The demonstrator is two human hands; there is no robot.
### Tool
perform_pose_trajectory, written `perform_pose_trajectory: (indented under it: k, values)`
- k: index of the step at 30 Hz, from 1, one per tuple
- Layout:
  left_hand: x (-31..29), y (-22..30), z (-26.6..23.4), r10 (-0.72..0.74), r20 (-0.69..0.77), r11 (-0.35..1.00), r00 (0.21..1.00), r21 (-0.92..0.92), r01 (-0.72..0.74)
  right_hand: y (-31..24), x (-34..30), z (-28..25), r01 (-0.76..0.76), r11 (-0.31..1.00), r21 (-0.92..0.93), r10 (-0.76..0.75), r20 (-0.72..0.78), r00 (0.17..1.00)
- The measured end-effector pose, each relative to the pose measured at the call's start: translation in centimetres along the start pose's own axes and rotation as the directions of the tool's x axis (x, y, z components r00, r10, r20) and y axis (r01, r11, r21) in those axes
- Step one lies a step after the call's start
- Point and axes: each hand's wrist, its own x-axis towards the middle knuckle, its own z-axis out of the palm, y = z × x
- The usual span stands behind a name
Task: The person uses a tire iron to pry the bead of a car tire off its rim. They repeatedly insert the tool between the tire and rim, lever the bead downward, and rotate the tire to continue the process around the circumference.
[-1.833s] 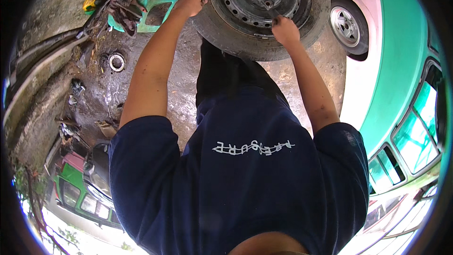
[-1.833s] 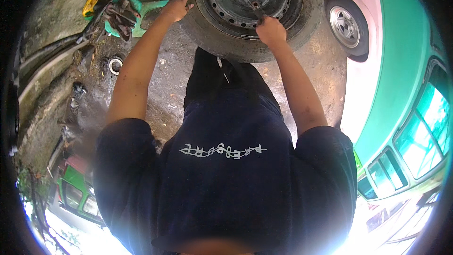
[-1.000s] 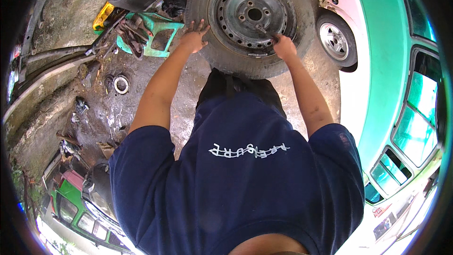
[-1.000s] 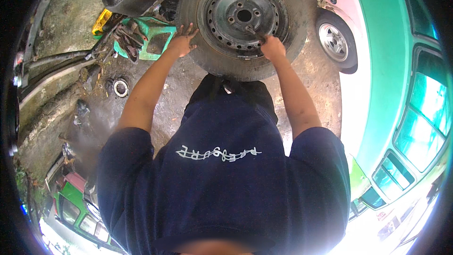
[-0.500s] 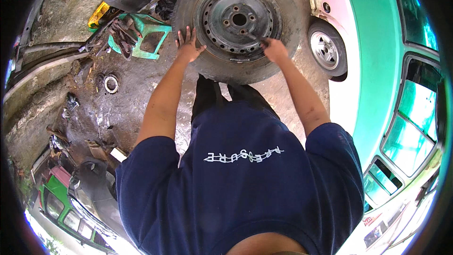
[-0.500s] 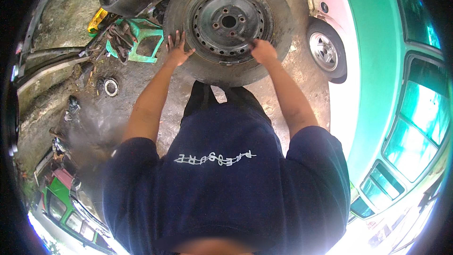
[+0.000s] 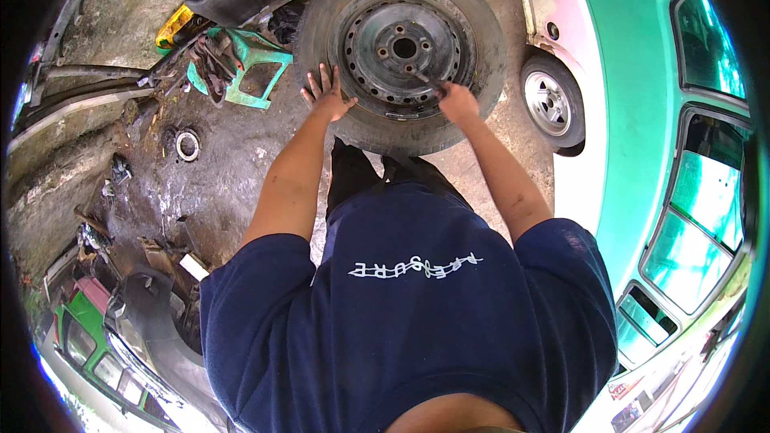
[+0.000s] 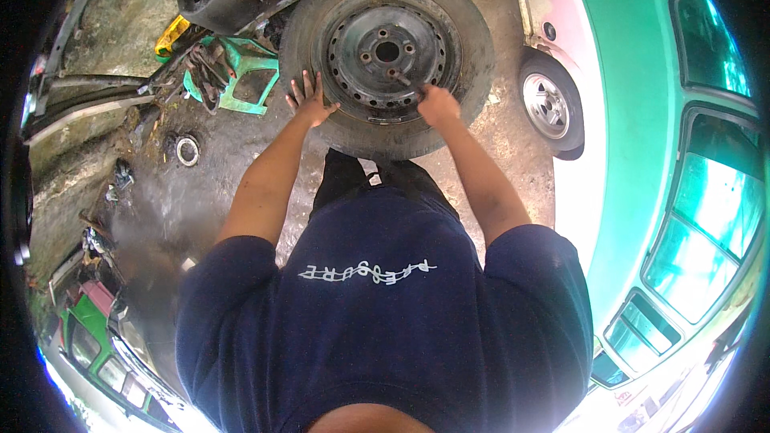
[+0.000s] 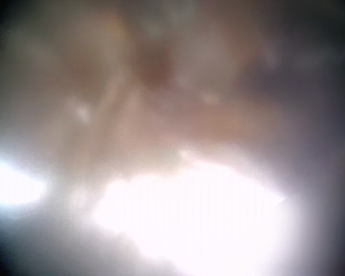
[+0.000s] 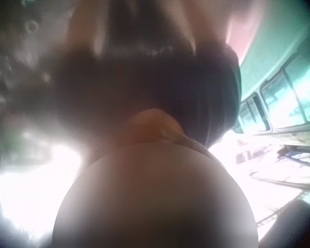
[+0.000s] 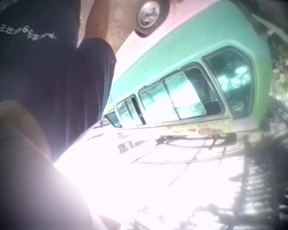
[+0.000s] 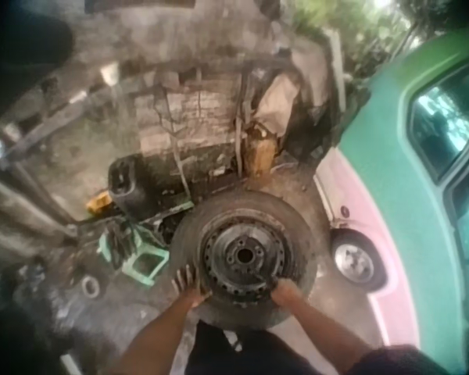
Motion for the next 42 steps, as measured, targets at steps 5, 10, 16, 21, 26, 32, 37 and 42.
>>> perform_pose_trajectory:
  k: [5,10,16,21,26,32,37,42]
  values:
    - [0.1,-0.3,0.0,0.027,0.013,1.000,1.000,-0.008,-0.027,-0.8,-0.6,0.5,0.019,1.000,-0.006,-0.019,0.017,1.000]
    - [0.0,-0.3,0.0,0.043,0.027,0.999,0.999,-0.003,-0.043,0.1,0.1,-0.3,-0.056,0.998,0.028,0.057,-0.043,0.997]
    - [0.0,-0.4,-0.2,0.068,0.033,0.997,0.997,-0.022,-0.067,-2.4,-0.6,2.2,-0.024,0.998,0.062,0.023,0.016,1.000]
    - [-0.2,-0.4,-0.4,0.073,0.046,0.997,0.996,-0.024,-0.072,-2.1,-0.5,1.4,-0.174,0.985,0.006,0.174,-0.040,0.984]
    - [-0.4,-0.4,-0.1,0.094,0.003,0.996,0.996,0.003,-0.094,-2.7,-1.6,3.5,-0.174,0.982,0.075,0.175,-0.007,0.985]
    - [-0.3,-0.8,0.6,0.158,-0.058,0.985,0.986,0.076,-0.153,-2.2,-3.0,4.5,-0.210,0.973,0.094,0.207,0.041,0.977]
    - [-0.7,-1.2,-0.2,0.286,-0.060,0.921,0.956,0.292,-0.257,-2.6,-2.4,3.7,-0.291,0.950,0.114,0.298,-0.050,0.953]
    - [-1.3,-1.7,-2.3,0.318,0.012,0.874,0.948,0.384,-0.298,-2.7,-2.8,2.8,-0.315,0.942,0.113,0.327,-0.103,0.939]
